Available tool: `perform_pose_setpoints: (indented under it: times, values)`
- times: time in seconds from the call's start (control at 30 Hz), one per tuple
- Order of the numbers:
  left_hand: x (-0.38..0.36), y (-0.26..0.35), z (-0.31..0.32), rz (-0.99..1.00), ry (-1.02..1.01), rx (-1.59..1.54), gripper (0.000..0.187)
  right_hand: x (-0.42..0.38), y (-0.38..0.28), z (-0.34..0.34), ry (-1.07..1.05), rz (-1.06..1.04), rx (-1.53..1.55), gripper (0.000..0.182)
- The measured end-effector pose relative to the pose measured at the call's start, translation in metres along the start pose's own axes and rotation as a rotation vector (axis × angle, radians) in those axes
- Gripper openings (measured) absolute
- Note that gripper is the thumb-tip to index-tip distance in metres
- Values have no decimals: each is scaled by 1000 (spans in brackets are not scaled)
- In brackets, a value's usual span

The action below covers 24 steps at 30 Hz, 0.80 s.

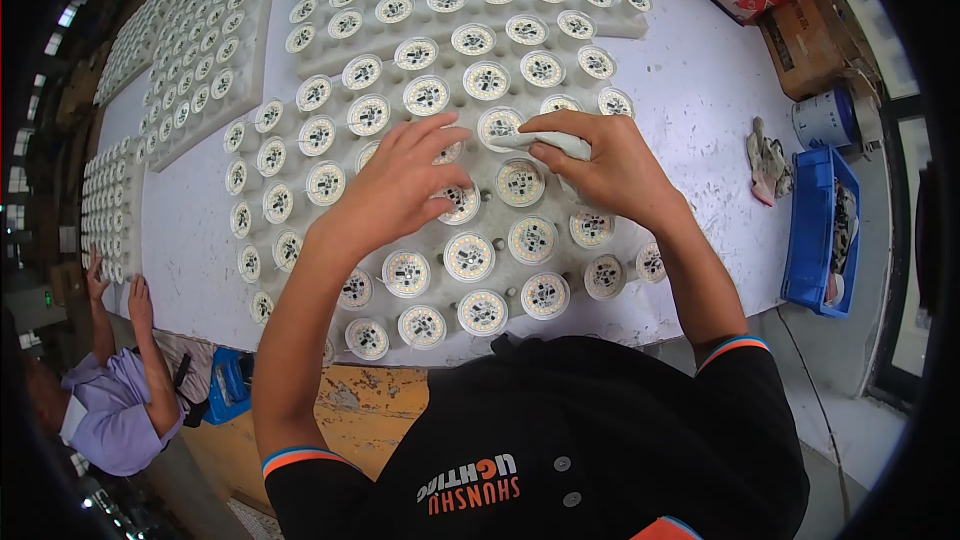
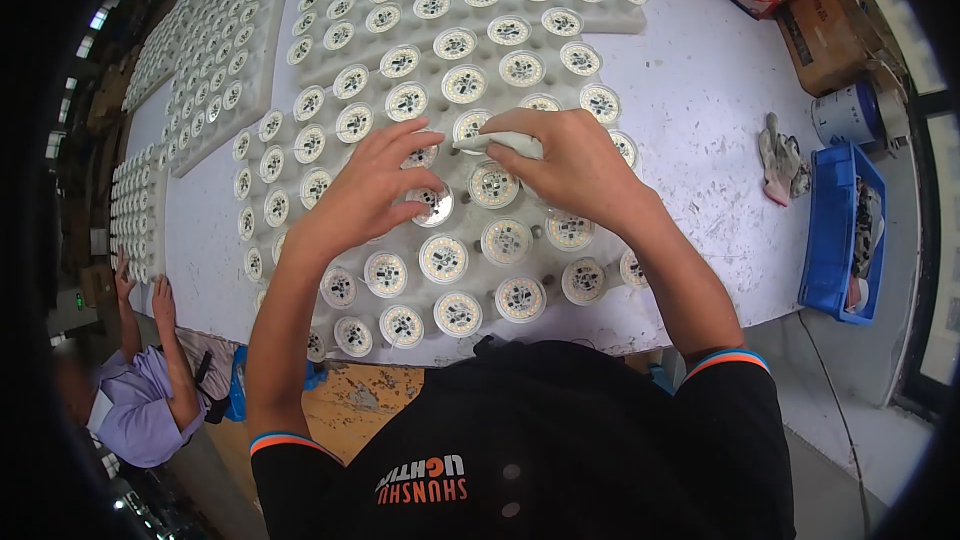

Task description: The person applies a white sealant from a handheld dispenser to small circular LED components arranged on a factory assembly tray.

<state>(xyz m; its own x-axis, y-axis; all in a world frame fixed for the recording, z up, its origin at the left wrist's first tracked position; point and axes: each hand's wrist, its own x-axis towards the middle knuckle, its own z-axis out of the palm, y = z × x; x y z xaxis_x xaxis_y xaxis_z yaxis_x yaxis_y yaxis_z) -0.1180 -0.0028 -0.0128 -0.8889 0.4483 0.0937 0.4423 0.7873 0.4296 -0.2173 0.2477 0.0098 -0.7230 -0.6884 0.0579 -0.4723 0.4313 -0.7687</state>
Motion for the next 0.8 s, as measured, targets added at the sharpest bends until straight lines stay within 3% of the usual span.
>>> perform_pose_setpoints:
  times: [0.17,0.27,0.4,0.53,0.7,0.8]
  values:
    - [7,2,4,60,-29,23,23,3,4,2,6,-47,-2,27]
    - [10,2,8,69,-21,36,19,5,-4,0,-77,71,-6,27]
    - [11,-5,15,86,63,59,16,5,2,3,-7,-15,36,27]
    - [-7,-5,13,-25,156,210,16,3,2,2,-3,-36,-5,27]
    - [-36,-3,14,-179,137,281,22,0,-2,3,-22,-12,-32,27]
    - [-32,8,6,-154,161,144,36,0,-7,5,-41,-7,-49,27]
